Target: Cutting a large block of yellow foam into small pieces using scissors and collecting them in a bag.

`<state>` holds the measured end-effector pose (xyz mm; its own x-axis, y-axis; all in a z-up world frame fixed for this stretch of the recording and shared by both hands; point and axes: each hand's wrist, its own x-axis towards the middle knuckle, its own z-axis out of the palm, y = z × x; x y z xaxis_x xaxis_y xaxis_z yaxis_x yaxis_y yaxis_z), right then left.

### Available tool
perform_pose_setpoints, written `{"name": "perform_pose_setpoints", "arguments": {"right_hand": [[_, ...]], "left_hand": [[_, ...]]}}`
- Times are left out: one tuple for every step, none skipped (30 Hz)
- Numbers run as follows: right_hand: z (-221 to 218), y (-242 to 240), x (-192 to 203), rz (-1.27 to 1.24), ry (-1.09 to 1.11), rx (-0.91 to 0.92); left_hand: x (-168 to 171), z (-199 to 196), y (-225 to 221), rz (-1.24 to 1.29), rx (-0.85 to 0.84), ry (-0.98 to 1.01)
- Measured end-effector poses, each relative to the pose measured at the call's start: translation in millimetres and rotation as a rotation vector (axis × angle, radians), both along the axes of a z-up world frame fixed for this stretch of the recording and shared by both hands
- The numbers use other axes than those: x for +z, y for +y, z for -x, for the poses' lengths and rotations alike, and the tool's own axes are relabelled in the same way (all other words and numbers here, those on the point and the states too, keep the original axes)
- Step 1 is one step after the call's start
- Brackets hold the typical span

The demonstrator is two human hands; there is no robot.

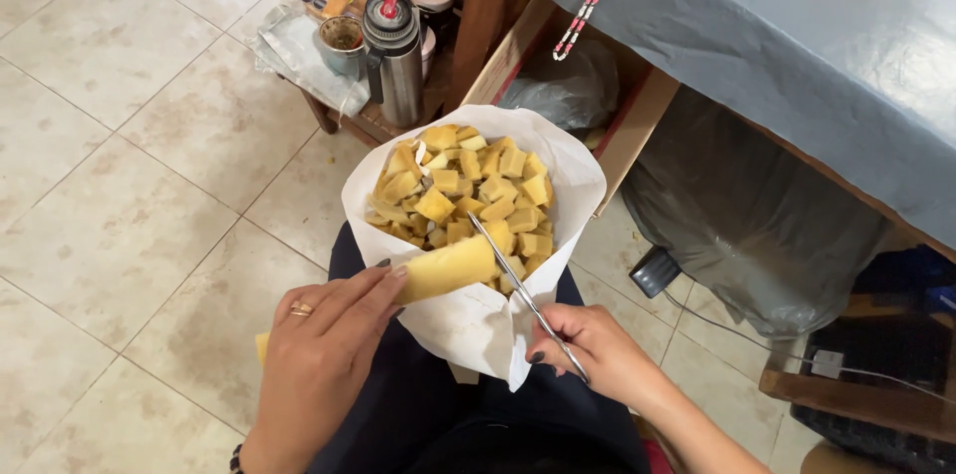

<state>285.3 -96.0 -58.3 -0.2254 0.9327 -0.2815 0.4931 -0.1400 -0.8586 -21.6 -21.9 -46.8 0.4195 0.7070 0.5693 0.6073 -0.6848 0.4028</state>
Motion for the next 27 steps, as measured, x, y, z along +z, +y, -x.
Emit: {"name": "perform_pose_setpoints", "arguments": {"right_hand": [[0,-1,-1,0.01,0.035,-0.02],[-2,0,-4,0.005,0.037,-0.023],[-4,0,-7,0.023,0.039,-0.049],[-7,-1,-9,0.046,0.04,-0.076],[-7,-2,-8,0.045,0.041,-0.08],[-9,-1,-6,0.02,0.045,-0.046],[-10,1,-5,-0.005,0.049,-0.012],[-11,2,0,-0.004,0.05,-0.012],[-11,2,4,-0.039,0.002,0.117],[-13,5,9,-0.078,-0.049,0.247],[-12,6,14,-0.081,-0.051,0.25],[-10,5,18,-0.061,-0.048,0.273],[-8,5,22,-0.042,-0.044,0.295],[-5,6,28,-0.048,-0.048,0.299],[-2,8,34,-0.02,-0.004,0.314],[2,7,39,0.015,0.043,0.324],[3,9,39,0.014,0.043,0.323],[4,11,39,0.0,0.045,0.307],[5,13,39,-0.013,0.047,0.291],[5,15,37,-0.018,0.046,0.29],[5,16,34,-0.036,0.008,0.259],[5,18,31,-0.055,-0.03,0.231],[4,20,28,-0.06,-0.03,0.231],[4,20,25,-0.031,-0.046,0.151],[3,21,22,-0.003,-0.061,0.07],[4,21,21,-0.007,-0.062,0.073],[5,21,20,0.044,-0.074,0.033]], "left_hand": [[1,1,1,0.003,-0.002,0.009],[2,2,1,-0.002,-0.005,0.01],[3,2,2,-0.005,0.016,0.007],[4,3,1,-0.003,0.037,0.004],[4,4,1,-0.004,0.033,0.005],[4,5,1,0.027,0.044,-0.013],[4,6,1,0.058,0.055,-0.03],[5,4,0,0.059,0.056,-0.029],[7,3,0,0.057,0.056,-0.038],[8,1,0,0.052,0.057,-0.05],[11,-2,0,0.049,0.06,-0.052],[14,-4,1,0.048,0.057,-0.071],[18,-6,2,0.047,0.054,-0.09],[18,-10,4,0.039,0.058,-0.094],[18,-13,5,0.029,0.065,-0.113],[18,-16,6,0.024,0.067,-0.131],[21,-21,6,0.023,0.066,-0.131],[24,-26,7,0.02,0.001,-0.141],[28,-31,9,0.016,-0.065,-0.151],[24,-34,8,0.011,-0.066,-0.151],[20,-36,8,-0.001,-0.067,-0.102],[15,-39,7,-0.014,-0.066,-0.052],[15,-39,10,-0.019,-0.066,-0.052],[15,-38,11,-0.033,-0.041,-0.058],[15,-38,12,-0.047,-0.017,-0.064],[12,-36,12,-0.052,-0.014,-0.065],[9,-35,13,-0.047,0.005,-0.053]]}}
